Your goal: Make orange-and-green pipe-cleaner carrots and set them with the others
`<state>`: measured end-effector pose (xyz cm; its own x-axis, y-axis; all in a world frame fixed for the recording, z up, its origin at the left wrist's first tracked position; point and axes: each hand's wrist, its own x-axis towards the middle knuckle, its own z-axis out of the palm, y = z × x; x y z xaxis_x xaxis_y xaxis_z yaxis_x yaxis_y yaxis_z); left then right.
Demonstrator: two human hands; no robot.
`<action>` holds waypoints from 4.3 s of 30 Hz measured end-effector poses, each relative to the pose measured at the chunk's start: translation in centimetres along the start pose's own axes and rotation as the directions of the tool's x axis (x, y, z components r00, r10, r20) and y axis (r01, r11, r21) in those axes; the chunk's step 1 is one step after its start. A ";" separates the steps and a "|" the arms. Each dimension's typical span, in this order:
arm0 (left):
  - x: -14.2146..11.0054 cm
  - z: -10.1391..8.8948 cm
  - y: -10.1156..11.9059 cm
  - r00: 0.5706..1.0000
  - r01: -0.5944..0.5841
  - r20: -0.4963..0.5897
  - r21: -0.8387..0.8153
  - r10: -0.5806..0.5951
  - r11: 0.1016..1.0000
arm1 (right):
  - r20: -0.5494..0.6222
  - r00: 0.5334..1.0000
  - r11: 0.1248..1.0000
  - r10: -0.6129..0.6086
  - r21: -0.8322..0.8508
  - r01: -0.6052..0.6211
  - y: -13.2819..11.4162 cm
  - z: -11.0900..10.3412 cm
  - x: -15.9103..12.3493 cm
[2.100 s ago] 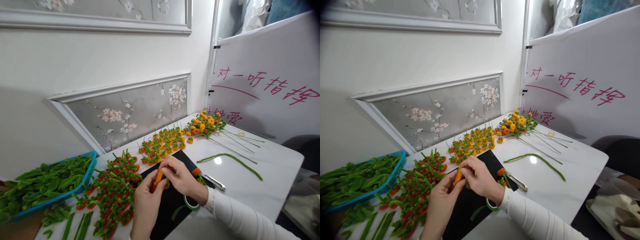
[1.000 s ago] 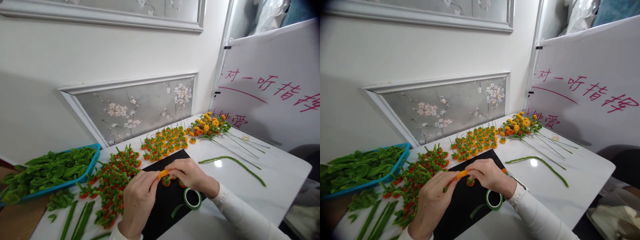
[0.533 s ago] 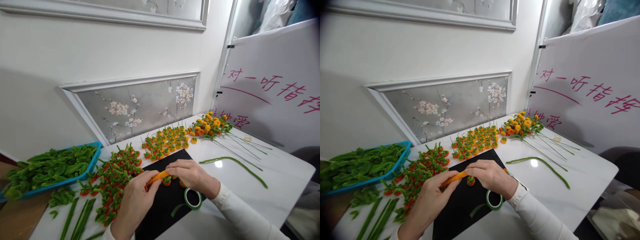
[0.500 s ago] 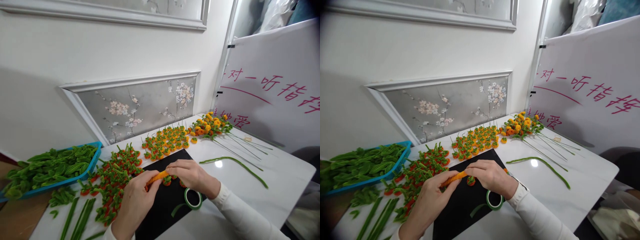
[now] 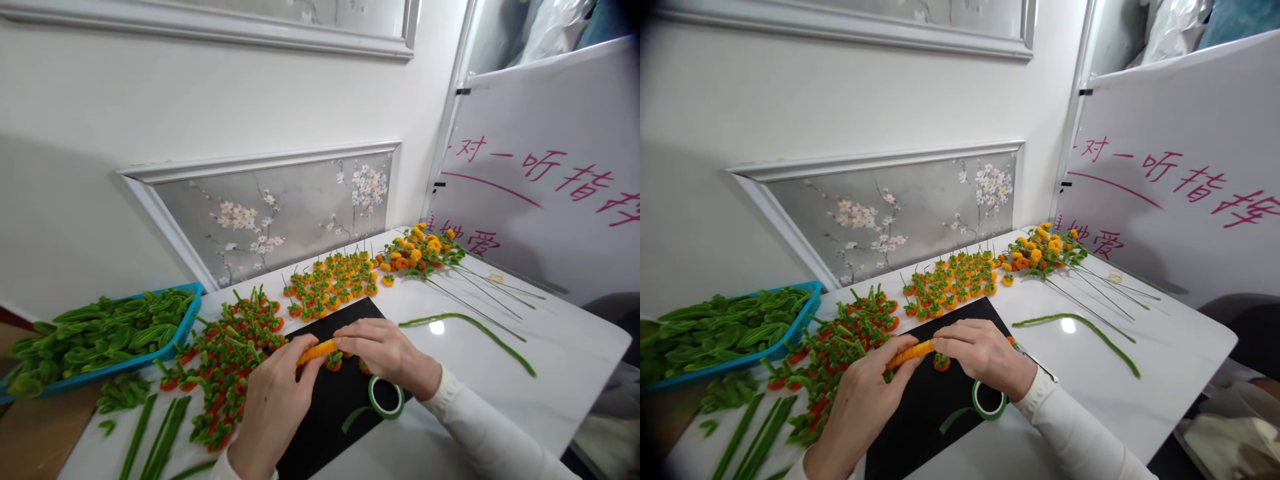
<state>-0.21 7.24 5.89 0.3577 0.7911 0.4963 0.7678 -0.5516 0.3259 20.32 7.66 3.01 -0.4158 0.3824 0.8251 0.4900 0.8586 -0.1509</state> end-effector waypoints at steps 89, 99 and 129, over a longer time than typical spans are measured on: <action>0.2 0.5 1.7 0.968 -0.226 0.121 0.035 0.221 0.973 | 0.446 0.853 0.940 0.271 0.068 -0.334 0.1 -1.4 0.8; 0.4 1.0 1.3 0.967 -0.202 0.168 0.034 0.193 0.979 | 0.401 0.876 0.957 0.269 -0.007 -0.290 0.3 -0.9 0.6; 1.3 -1.5 -1.7 0.969 0.167 0.218 -0.240 -0.115 0.956 | 0.292 0.478 0.542 0.828 -0.204 -0.815 11.0 -6.1 -6.7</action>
<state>-1.90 8.85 7.23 0.3743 0.8876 0.2684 0.6664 -0.4588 0.5877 33.13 12.47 -0.84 -0.0169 0.9938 0.1100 0.7610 0.0842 -0.6433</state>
